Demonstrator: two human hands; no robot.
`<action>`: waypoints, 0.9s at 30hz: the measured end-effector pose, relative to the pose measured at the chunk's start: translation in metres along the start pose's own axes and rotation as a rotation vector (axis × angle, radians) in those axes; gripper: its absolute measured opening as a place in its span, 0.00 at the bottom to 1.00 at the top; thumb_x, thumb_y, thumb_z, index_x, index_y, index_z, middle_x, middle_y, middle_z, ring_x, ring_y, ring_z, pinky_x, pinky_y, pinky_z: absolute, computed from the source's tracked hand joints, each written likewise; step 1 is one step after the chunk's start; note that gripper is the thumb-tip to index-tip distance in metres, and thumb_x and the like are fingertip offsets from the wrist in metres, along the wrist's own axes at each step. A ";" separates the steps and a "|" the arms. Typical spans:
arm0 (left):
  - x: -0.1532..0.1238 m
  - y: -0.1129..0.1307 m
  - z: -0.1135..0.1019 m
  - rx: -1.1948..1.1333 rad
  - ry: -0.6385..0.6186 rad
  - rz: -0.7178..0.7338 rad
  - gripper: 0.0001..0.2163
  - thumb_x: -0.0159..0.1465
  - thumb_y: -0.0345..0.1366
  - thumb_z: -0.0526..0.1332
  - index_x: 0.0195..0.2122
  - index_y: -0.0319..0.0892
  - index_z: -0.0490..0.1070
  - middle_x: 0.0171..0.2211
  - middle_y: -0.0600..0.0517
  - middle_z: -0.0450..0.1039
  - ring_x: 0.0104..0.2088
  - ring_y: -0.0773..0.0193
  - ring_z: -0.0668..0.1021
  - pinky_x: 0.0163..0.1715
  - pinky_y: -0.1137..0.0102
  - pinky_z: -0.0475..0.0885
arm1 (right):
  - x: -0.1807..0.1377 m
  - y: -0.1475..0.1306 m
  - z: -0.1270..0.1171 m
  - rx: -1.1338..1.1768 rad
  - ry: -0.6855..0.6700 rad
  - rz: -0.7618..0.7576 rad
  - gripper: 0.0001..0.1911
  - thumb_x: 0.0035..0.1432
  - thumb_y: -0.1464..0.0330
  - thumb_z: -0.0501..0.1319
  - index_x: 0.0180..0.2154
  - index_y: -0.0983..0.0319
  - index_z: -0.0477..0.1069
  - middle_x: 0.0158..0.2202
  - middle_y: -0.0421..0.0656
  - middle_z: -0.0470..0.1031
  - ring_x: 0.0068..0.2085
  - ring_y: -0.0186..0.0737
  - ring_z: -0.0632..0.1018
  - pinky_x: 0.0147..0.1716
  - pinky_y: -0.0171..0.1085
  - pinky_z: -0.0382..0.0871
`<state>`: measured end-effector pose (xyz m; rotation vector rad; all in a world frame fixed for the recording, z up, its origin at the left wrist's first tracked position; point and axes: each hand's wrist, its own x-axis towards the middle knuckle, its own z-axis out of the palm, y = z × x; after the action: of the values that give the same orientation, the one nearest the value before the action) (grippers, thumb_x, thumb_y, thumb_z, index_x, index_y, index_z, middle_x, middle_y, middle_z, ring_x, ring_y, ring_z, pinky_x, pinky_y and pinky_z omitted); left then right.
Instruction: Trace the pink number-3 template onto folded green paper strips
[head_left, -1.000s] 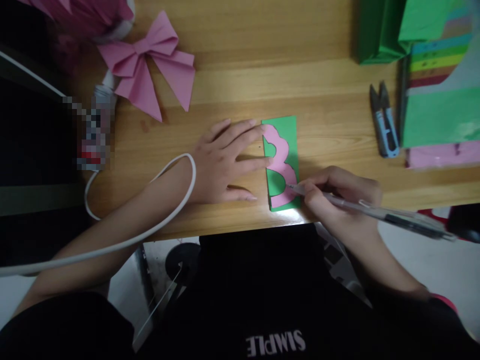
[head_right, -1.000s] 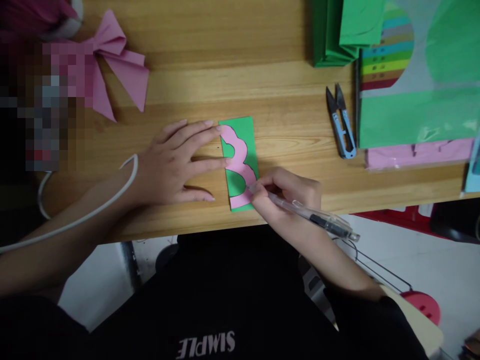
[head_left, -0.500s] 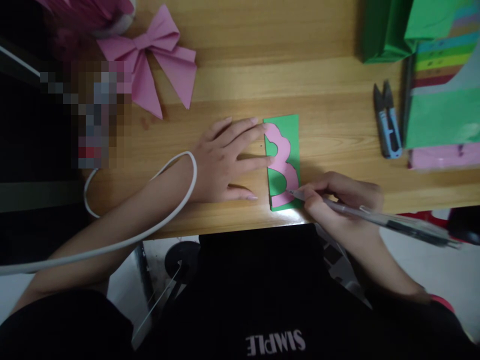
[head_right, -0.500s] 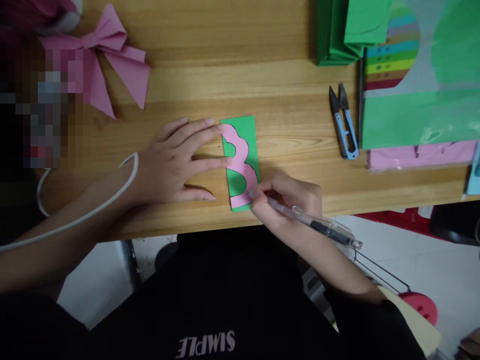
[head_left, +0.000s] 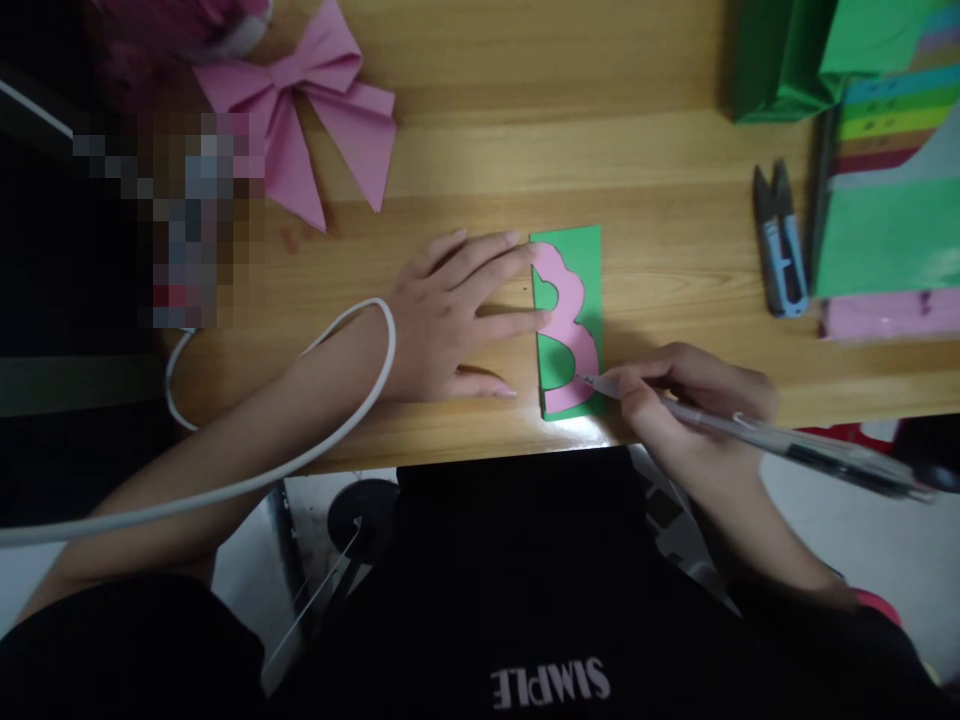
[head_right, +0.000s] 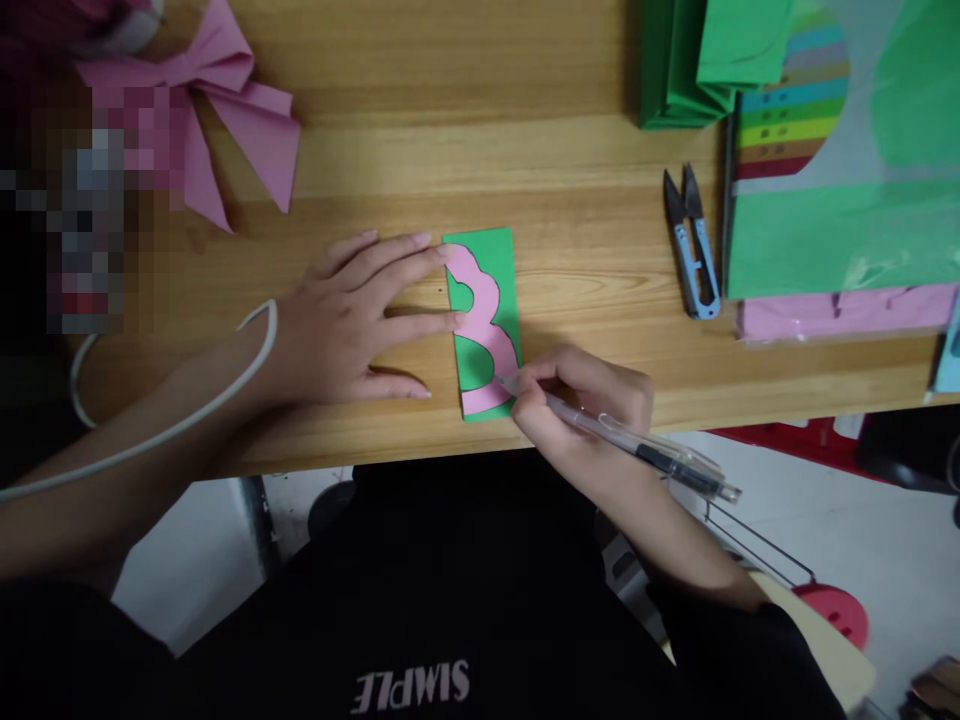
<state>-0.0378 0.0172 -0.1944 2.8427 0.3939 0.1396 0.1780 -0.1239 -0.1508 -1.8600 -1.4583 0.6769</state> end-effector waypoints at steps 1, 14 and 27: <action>0.000 0.001 0.000 -0.001 0.007 -0.006 0.28 0.69 0.60 0.49 0.64 0.54 0.62 0.71 0.48 0.51 0.70 0.49 0.56 0.67 0.53 0.49 | 0.000 0.000 0.000 0.003 -0.004 -0.006 0.07 0.54 0.73 0.62 0.25 0.58 0.72 0.19 0.35 0.72 0.18 0.29 0.68 0.17 0.32 0.61; -0.001 -0.002 0.003 -0.020 0.020 0.007 0.28 0.68 0.60 0.50 0.64 0.54 0.63 0.71 0.48 0.49 0.69 0.47 0.57 0.67 0.53 0.48 | 0.002 -0.003 -0.002 -0.055 -0.058 -0.045 0.06 0.54 0.73 0.62 0.26 0.59 0.73 0.19 0.35 0.72 0.18 0.28 0.67 0.17 0.32 0.59; 0.000 0.002 -0.001 -0.055 -0.030 -0.036 0.29 0.65 0.58 0.55 0.65 0.54 0.62 0.72 0.53 0.46 0.70 0.45 0.56 0.68 0.50 0.48 | 0.002 -0.002 0.000 -0.067 -0.022 -0.027 0.07 0.55 0.71 0.63 0.25 0.57 0.73 0.18 0.35 0.72 0.17 0.29 0.66 0.15 0.33 0.57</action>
<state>-0.0371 0.0158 -0.1933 2.7784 0.4275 0.0995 0.1775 -0.1215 -0.1493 -1.8860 -1.5347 0.6451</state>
